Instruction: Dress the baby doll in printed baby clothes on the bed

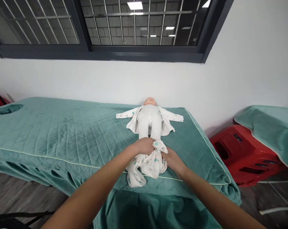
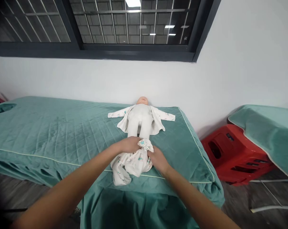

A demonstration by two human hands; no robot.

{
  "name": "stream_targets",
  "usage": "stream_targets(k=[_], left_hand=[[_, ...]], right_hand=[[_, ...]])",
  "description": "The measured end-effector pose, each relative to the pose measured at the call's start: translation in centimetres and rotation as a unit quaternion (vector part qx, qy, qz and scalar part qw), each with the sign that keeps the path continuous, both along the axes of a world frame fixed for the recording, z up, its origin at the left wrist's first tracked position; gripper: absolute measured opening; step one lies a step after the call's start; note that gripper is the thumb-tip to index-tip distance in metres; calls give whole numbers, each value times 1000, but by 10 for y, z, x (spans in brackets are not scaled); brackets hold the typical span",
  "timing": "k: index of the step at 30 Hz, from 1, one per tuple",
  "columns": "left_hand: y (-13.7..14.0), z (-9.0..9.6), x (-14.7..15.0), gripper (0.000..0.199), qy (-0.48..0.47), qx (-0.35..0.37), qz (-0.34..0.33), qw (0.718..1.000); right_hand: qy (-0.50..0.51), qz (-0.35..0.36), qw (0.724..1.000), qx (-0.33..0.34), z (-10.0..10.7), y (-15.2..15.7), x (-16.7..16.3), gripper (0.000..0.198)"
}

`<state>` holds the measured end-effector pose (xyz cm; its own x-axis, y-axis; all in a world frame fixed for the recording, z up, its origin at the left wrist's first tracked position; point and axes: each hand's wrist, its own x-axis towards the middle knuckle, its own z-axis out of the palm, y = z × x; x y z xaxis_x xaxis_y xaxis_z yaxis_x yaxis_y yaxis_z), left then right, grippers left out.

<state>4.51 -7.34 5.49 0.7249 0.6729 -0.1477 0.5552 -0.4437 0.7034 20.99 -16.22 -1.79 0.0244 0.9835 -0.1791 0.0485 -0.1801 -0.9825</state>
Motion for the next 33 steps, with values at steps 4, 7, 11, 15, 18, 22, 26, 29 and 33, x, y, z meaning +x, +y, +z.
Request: stream_targets(k=[4,7,11,15,18,22,26,29,33], left_hand=[[0,12,-10,16,-90,-127,-40,987],[5,19,-19,23,-137,-290,-13,947],[19,19,-19,42,-233,-418,8,878],[35,16,-8,47,-288,-411,43,864],[46,19,0,46,-291,-367,66,881],[61,21,8,38,-278,-282,70,915],[73,19,17,34,-236,-160,72,956],[77,13,26,23,-213,-25,97,972],[80,2,35,16,-148,115,138,972]], right_hand=[[62,-80,995,14,-3,-8,0,34],[132,-92,985,64,-1,-8,1,39],[143,-136,974,115,4,8,6,37],[53,-170,970,164,9,35,13,31],[-4,-175,965,197,11,54,19,31],[-45,-168,965,196,14,74,25,36],[-97,-172,965,175,13,91,29,33],[-106,-191,959,178,11,103,31,27],[-77,-221,954,186,11,117,30,24]])
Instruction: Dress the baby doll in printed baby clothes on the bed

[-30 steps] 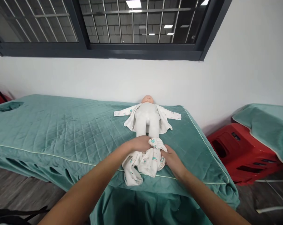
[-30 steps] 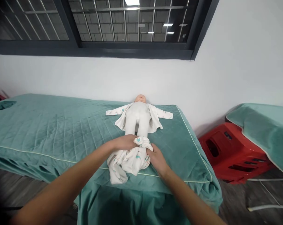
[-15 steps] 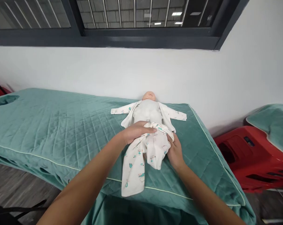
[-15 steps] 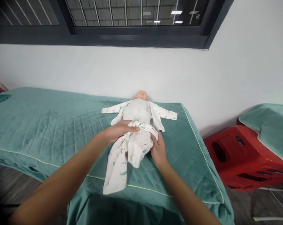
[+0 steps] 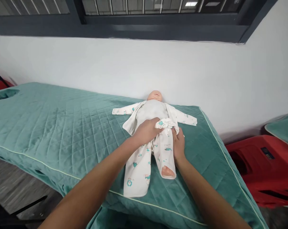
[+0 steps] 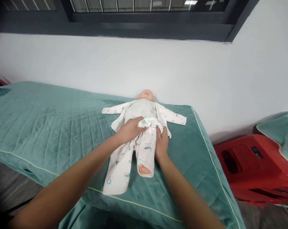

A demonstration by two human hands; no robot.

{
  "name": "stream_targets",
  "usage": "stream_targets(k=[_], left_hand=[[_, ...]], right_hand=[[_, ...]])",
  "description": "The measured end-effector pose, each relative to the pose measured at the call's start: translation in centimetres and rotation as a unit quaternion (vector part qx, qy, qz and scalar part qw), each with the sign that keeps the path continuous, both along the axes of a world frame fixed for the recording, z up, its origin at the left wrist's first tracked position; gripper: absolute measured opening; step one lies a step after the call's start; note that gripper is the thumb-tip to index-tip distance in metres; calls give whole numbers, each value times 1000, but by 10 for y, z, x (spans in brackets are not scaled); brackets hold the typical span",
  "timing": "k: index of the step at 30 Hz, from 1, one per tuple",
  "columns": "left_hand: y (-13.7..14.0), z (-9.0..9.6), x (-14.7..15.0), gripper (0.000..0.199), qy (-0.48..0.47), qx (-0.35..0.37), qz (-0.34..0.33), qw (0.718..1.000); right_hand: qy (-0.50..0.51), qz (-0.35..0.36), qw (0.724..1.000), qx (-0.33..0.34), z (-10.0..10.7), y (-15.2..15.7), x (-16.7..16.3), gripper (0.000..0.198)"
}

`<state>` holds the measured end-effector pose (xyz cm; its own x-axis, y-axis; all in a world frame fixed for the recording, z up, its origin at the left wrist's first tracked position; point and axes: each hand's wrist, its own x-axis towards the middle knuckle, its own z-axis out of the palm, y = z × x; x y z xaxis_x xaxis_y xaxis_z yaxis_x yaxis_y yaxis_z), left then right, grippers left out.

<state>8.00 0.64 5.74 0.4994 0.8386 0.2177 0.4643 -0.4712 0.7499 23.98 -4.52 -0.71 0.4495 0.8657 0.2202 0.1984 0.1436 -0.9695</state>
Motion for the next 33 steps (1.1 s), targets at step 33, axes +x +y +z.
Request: stream_targets(k=[33], left_hand=[[6,-43,-38,35,-505,-330,-15,797]], right_hand=[[1,368,923,-114,65,55,-27,34]])
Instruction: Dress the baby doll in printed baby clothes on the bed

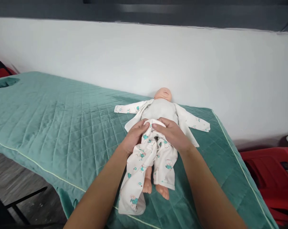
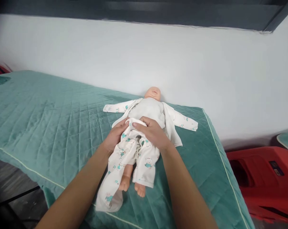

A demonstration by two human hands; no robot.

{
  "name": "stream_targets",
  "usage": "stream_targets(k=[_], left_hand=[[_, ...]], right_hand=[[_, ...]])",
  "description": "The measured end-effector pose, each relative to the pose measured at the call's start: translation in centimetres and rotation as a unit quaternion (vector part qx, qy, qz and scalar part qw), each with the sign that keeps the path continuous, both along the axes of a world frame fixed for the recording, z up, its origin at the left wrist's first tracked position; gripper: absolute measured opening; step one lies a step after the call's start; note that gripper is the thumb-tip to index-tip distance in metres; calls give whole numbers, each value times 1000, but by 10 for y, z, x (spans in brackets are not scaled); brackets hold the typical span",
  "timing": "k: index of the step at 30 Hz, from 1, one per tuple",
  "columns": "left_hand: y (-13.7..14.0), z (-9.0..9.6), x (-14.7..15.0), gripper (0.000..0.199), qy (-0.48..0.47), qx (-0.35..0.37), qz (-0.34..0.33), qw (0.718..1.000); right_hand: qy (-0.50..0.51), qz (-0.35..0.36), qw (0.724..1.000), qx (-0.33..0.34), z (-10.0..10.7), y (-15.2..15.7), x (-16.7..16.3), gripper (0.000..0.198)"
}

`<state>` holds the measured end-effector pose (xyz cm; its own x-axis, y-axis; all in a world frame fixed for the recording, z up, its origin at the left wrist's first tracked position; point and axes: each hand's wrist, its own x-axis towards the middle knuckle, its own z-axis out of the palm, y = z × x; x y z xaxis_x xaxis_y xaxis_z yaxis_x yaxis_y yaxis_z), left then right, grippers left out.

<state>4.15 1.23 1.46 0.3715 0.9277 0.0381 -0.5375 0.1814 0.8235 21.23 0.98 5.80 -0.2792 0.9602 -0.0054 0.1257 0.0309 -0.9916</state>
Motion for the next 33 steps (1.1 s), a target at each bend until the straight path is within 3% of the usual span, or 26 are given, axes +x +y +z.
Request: stream_targets(k=[4,6,9,12,15,17,20,22,25,26,28,31,33], left_hand=[[2,1,-10,45,97,45,-144,984],[3,0,-13,46,126,43,-203,970],[3,-5,-10,40,72,3,-150,986],[3,-12,-2,36,-22,-17,-32,999],[4,-14,3,33,-44,-21,19,999],[5,-13,3,36,-32,-25,21,999],[6,-8,-2,41,22,-31,-3,999],[6,-3,-7,40,77,-18,-57,995],[7,-1,-12,39,135,9,-160,978],[7,-2,-13,40,133,7,-169,976],[6,-5,-12,40,92,-14,-124,988],[4,-10,-7,40,7,-37,-22,999],[3,-10,-6,38,-9,-39,-8,999]], right_hand=[[221,-42,973,-57,-14,1,6,38],[261,-47,961,-74,-15,1,9,40],[219,-19,972,-79,-14,1,10,37],[113,85,989,-46,-10,-2,9,33],[0,181,983,-46,-7,-6,6,35],[-13,171,983,-71,-8,-7,3,33],[102,58,988,-98,-14,-5,-1,32],[177,-12,979,-103,-18,-1,-2,33],[182,-44,978,-96,-20,2,-2,32],[170,-39,980,-92,-20,1,-3,34],[146,-10,986,-84,-17,-1,-3,38],[99,91,988,-77,-11,-7,-1,42],[50,160,982,-82,-7,-10,2,42]])
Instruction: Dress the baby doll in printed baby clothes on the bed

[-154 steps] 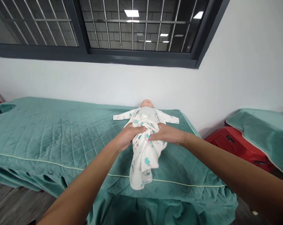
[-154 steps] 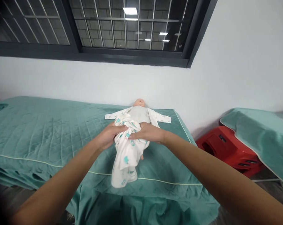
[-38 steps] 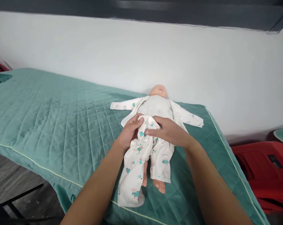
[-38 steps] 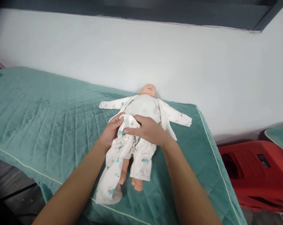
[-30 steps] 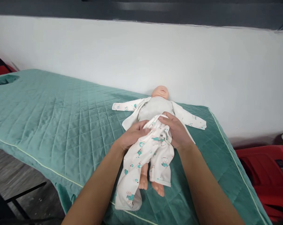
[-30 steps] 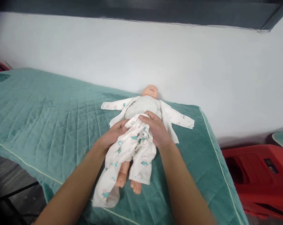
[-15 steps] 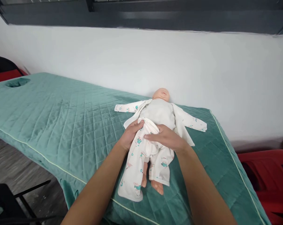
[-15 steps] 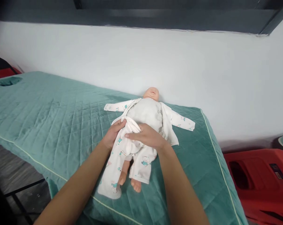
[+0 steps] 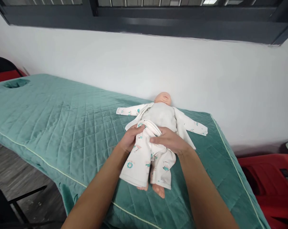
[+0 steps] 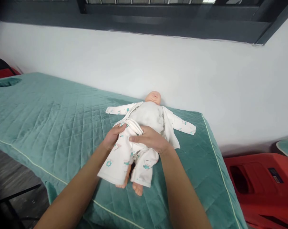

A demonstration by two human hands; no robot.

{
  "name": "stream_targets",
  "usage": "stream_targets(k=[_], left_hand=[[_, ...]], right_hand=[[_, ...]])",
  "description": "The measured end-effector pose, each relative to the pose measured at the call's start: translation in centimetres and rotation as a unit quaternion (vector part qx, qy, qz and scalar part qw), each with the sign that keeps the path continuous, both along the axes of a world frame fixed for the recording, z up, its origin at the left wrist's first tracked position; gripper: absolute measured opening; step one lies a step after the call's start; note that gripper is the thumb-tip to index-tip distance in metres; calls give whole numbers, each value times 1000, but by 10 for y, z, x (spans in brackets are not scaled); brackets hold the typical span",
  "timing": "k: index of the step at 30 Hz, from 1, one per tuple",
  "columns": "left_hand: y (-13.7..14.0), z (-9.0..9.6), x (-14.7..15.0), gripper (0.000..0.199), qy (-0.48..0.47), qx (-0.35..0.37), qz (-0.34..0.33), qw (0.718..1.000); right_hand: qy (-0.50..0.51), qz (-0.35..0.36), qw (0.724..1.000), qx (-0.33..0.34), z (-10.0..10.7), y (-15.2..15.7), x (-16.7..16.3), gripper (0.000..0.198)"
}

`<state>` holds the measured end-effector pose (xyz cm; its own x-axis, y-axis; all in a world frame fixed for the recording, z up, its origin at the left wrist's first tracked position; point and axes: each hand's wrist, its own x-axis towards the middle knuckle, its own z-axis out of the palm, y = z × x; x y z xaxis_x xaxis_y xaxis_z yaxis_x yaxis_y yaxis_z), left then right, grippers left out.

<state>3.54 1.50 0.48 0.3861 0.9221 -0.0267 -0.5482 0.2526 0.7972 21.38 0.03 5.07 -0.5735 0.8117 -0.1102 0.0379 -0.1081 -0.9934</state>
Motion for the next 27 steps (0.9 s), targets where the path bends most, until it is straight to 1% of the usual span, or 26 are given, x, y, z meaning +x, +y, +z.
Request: stream_targets(k=[1,3,5,7,10,13,15,16,19,21,23,25,27], left_hand=[[-1,1,0,37,0,0,-4,1000],[-4,6,-1,35,-1,-2,-8,1000],[-10,14,-1,32,-11,-7,-6,1000],[-19,24,0,29,-28,-19,-6,999],[-41,33,1,25,-57,-58,9,997],[-71,32,-1,26,-73,-104,46,991],[-95,28,-3,25,-70,-126,61,988],[-108,26,-4,23,-70,-134,65,986],[-145,26,-1,20,-99,-172,97,975],[-166,31,7,27,-135,-209,131,960],[-182,33,16,36,-165,-247,148,943],[-193,30,22,38,-174,-282,150,932],[-199,21,23,35,-159,-299,151,929]], right_hand=[[-19,23,1000,-2,1,-1,1,42],[-38,33,999,-6,2,0,2,42],[-37,11,999,7,1,2,1,43],[-40,-8,999,35,0,4,-2,43],[-60,-9,995,78,-2,5,-4,40],[-108,10,987,120,-3,3,-6,35],[-152,23,974,166,-4,0,-7,31],[-184,28,963,196,-5,-2,-8,29],[-293,32,919,262,-7,-5,-13,26],[-348,39,894,279,-9,-7,-15,26],[-373,49,881,286,-11,-9,-15,21],[-392,57,870,292,-12,-12,-14,16],[-398,66,867,292,-12,-14,-12,14]])
